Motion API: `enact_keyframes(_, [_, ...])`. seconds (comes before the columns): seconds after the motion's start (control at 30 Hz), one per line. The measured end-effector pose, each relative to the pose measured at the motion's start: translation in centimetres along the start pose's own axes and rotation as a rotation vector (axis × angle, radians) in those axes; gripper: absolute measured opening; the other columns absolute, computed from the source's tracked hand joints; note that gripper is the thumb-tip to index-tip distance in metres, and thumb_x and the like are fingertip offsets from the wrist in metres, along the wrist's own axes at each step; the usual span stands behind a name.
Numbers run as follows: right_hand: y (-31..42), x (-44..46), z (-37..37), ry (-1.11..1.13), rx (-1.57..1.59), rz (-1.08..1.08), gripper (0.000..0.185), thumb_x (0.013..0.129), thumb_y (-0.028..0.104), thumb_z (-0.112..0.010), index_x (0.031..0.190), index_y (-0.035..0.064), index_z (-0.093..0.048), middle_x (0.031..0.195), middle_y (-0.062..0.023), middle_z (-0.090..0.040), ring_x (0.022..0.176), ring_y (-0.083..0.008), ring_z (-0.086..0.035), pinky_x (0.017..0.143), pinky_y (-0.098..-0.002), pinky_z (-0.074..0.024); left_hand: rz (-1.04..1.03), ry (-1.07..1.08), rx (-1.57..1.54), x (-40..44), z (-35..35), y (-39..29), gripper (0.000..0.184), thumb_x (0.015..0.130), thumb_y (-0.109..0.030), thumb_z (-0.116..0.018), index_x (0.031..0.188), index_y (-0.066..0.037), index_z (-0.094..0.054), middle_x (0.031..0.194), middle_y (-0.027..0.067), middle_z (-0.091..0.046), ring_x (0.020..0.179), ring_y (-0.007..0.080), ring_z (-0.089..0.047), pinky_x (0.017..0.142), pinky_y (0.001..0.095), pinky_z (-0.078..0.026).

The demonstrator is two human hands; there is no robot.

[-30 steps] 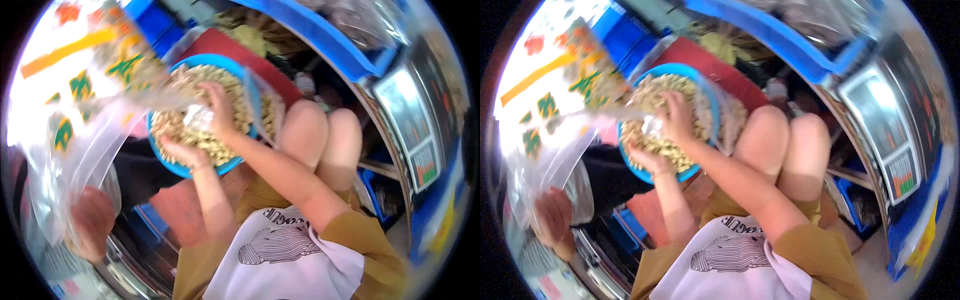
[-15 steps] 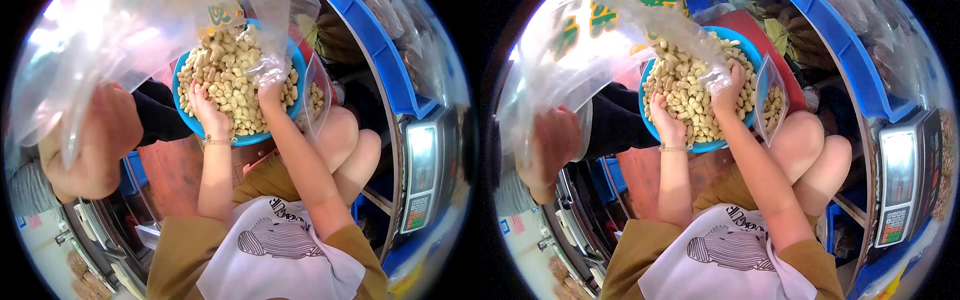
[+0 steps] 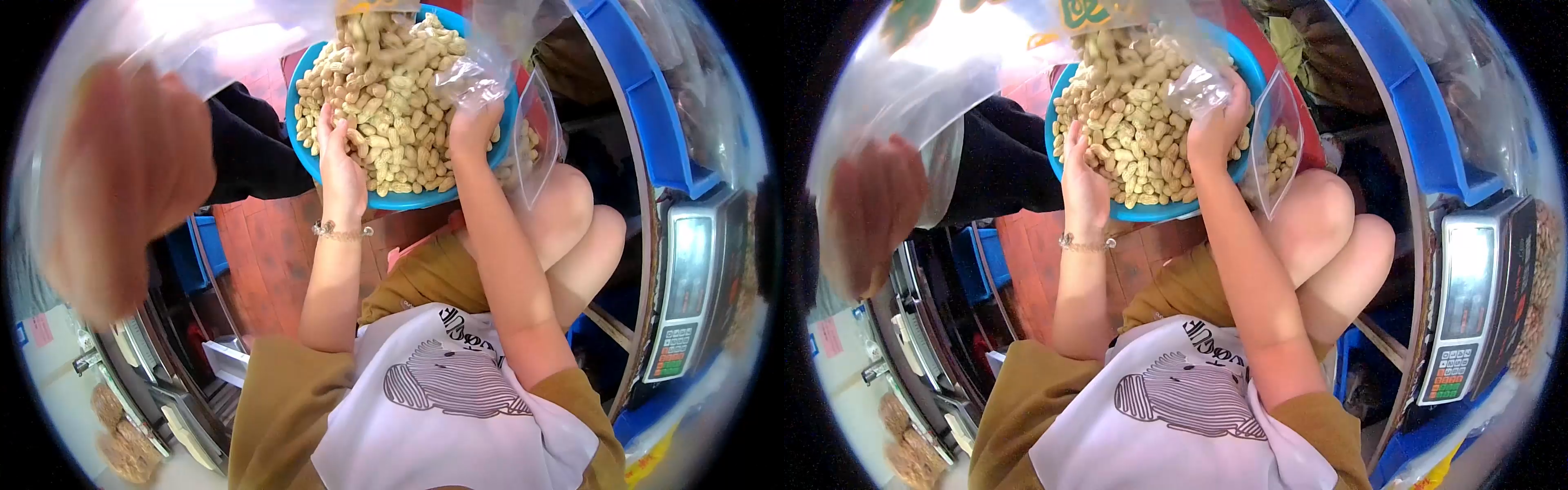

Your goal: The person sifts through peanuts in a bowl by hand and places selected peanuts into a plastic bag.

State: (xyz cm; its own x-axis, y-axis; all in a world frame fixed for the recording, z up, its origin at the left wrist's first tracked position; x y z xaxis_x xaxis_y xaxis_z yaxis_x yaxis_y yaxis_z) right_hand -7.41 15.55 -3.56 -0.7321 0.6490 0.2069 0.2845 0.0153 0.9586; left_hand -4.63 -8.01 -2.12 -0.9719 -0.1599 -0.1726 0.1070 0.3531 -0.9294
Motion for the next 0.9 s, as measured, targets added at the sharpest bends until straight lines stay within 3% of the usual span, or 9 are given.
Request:
enact_keyframes(0.13, [0.1,-0.7,0.4,-0.059,-0.061,-0.072,0.033,0.090,0.018,-0.053,0.117,-0.0005,-0.058,0.118,-0.0153,-0.056,0.110,-0.0302,-0.051,0.100,-0.0393,-0.0368,-0.062,-0.042,0.066,-0.4,0.6,-0.1,0.058,0.100,-0.026,-0.043,0.151,-0.005,-0.026,0.155,0.0140,-0.027,0.141,0.0234,-0.028,0.115,0.0353,-0.021])
enact_keyframes(0.23, [1.4,-1.0,0.1,0.003,-0.197,0.100,0.032,0.091,0.018,-0.051,0.116,-0.0004,-0.059,0.116,-0.0163,-0.057,0.110,-0.0321,-0.051,0.101,-0.0403,-0.0363,-0.116,-0.123,0.253,0.2,2.1,1.2,0.055,0.101,-0.029,-0.040,0.150,-0.004,-0.030,0.155,0.0149,-0.028,0.141,0.0278,-0.021,0.116,0.0378,-0.014])
enact_keyframes(0.37, [1.5,-1.0,0.5,-0.053,-0.134,0.123,0.029,0.092,0.013,-0.047,0.112,-0.0021,-0.060,0.120,-0.0170,-0.057,0.115,-0.0327,-0.052,0.105,-0.0417,-0.0348,-0.235,-0.196,0.578,0.0,2.5,0.9,0.055,0.102,-0.033,-0.037,0.148,-0.004,-0.032,0.153,0.0168,-0.031,0.137,0.0324,-0.024,0.115,0.0398,-0.015])
enact_keyframes(0.5, [3.0,-1.4,0.6,-0.072,-0.185,0.109,0.028,0.094,0.006,-0.042,0.114,-0.0020,-0.061,0.123,-0.0166,-0.057,0.118,-0.0318,-0.051,0.104,-0.0403,-0.0376,-0.381,-0.397,0.540,-0.3,2.8,0.2,0.055,0.104,-0.037,-0.032,0.146,-0.002,-0.034,0.150,0.0179,-0.035,0.136,0.0327,-0.030,0.114,0.0423,-0.019])
enact_keyframes(0.6, [2.8,-1.7,0.7,-0.059,-0.129,0.128,0.029,0.096,0.008,-0.042,0.117,-0.0020,-0.059,0.126,-0.0175,-0.056,0.123,-0.0329,-0.048,0.107,-0.0415,-0.0349,-0.471,-0.397,0.481,-0.2,2.4,-0.3,0.055,0.104,-0.037,-0.029,0.147,-0.001,-0.033,0.150,0.0196,-0.035,0.137,0.0339,-0.030,0.114,0.0430,-0.018])
enact_keyframes(0.73, [4.2,-3.4,0.6,-0.036,-0.221,0.226,0.034,0.097,0.010,-0.039,0.124,-0.0001,-0.057,0.134,-0.0182,-0.052,0.130,-0.0355,-0.042,0.111,-0.0445,-0.0283,-0.525,-0.480,0.629,-1.3,0.7,-1.3,0.055,0.105,-0.035,-0.025,0.148,-0.001,-0.030,0.153,0.0210,-0.030,0.140,0.0369,-0.028,0.115,0.0445,-0.017])
enact_keyframes(0.9, [5.1,-4.7,0.3,0.006,-0.346,0.319,0.046,0.089,0.010,-0.043,0.135,0.0041,-0.050,0.146,-0.0179,-0.041,0.138,-0.0402,-0.030,0.116,-0.0514,-0.0173,-0.569,-0.493,0.567,-2.2,-1.0,-1.4,0.052,0.103,-0.027,-0.032,0.147,0.000,-0.030,0.152,0.0219,-0.031,0.141,0.0369,-0.027,0.115,0.0445,-0.017])
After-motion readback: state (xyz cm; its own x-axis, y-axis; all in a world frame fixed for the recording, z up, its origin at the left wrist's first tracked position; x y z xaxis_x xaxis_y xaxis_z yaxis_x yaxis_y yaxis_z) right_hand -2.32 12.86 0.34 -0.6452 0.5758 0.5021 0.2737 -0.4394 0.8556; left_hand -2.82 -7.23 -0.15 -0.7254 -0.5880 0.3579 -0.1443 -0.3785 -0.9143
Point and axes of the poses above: each hand's wrist, its own x-axis towards the middle knuckle, its own z-axis out of the back of the hand, y = z × x, the point moved 9 cm from there along x, towards the middle knuckle
